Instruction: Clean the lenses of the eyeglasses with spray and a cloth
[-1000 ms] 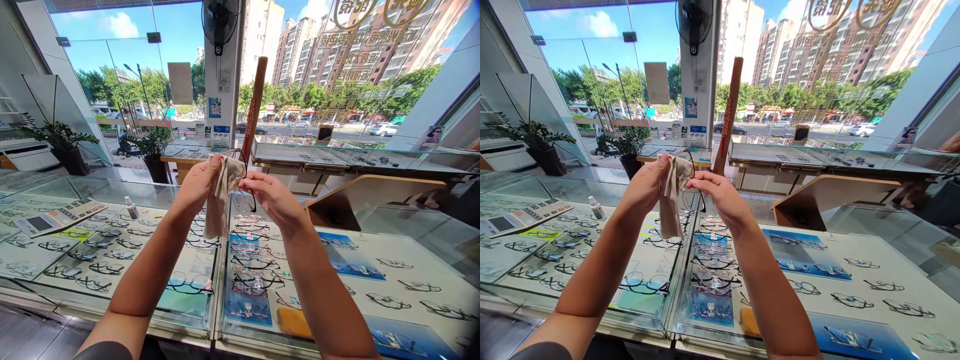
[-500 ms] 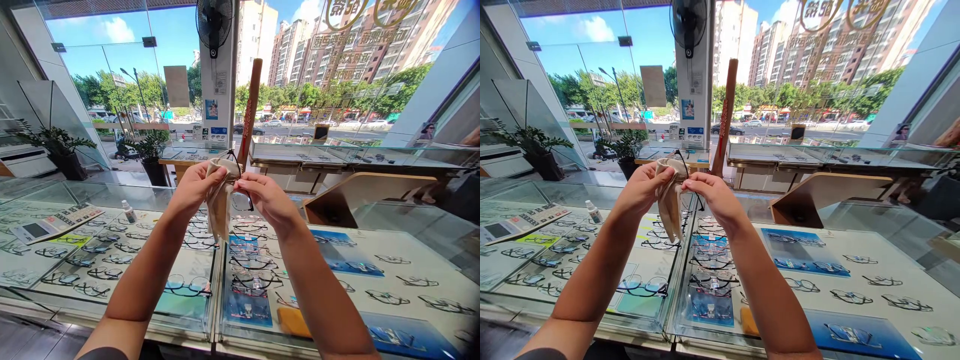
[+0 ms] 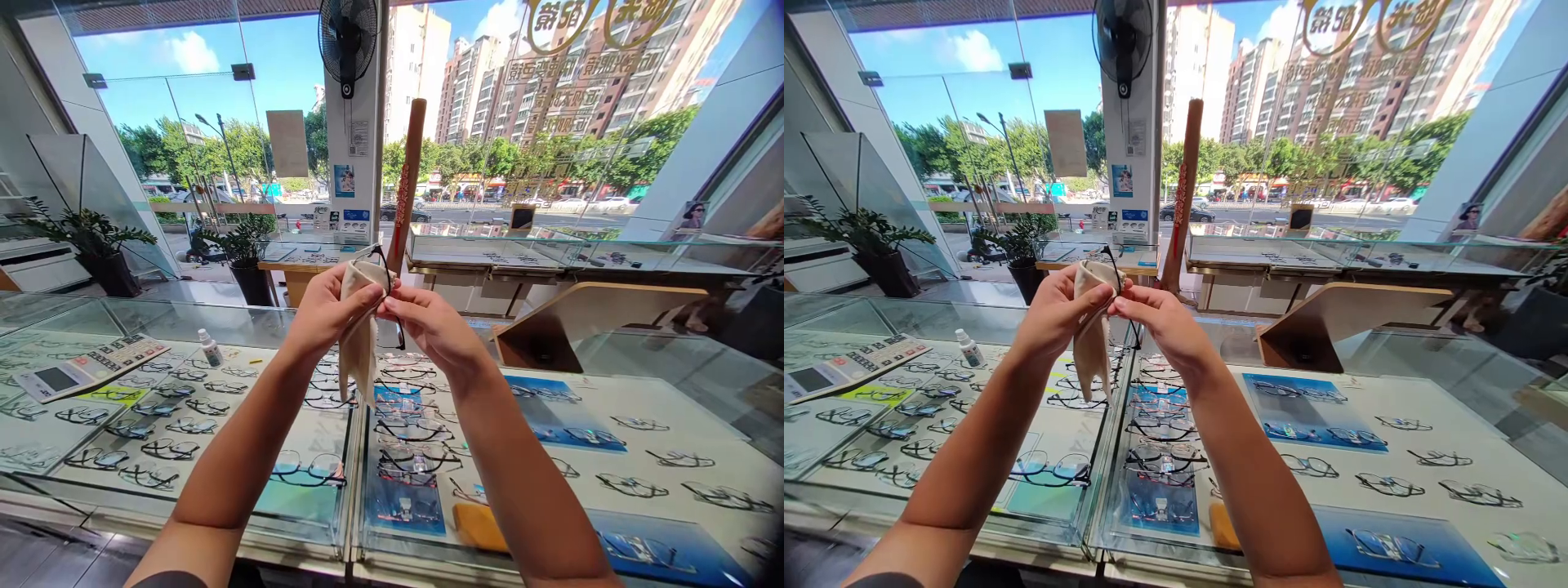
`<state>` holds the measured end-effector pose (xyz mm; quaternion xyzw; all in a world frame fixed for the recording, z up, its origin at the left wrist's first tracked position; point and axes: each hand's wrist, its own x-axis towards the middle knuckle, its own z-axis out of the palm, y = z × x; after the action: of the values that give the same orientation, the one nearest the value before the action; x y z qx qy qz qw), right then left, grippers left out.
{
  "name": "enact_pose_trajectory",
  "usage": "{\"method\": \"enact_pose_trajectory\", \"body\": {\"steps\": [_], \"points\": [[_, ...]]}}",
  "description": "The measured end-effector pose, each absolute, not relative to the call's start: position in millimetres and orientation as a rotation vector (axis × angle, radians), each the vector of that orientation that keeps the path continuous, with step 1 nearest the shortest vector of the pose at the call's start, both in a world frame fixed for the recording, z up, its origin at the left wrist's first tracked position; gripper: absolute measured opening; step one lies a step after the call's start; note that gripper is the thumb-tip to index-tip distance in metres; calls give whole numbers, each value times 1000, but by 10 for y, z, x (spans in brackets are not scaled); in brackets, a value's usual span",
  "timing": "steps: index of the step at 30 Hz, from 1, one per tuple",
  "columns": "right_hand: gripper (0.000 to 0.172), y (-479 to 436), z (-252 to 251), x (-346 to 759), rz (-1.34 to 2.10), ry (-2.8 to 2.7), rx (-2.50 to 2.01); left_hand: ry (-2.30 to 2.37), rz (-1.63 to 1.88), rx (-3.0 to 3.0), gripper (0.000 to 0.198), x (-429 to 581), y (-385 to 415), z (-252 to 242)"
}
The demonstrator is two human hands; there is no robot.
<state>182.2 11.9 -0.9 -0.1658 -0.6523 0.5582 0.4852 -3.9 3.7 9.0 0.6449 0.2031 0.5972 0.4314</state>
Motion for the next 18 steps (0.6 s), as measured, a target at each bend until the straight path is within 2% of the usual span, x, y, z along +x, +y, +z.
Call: {"method": "enact_pose_trajectory", "body": {"steps": [9, 18], "points": [[22, 99, -6, 1836, 1329, -1694, -388, 515, 1621, 1589, 38, 19, 48, 78], [25, 75, 21, 1813, 1323, -1797, -377, 654, 1689, 1542, 57, 47, 28, 65]]}}
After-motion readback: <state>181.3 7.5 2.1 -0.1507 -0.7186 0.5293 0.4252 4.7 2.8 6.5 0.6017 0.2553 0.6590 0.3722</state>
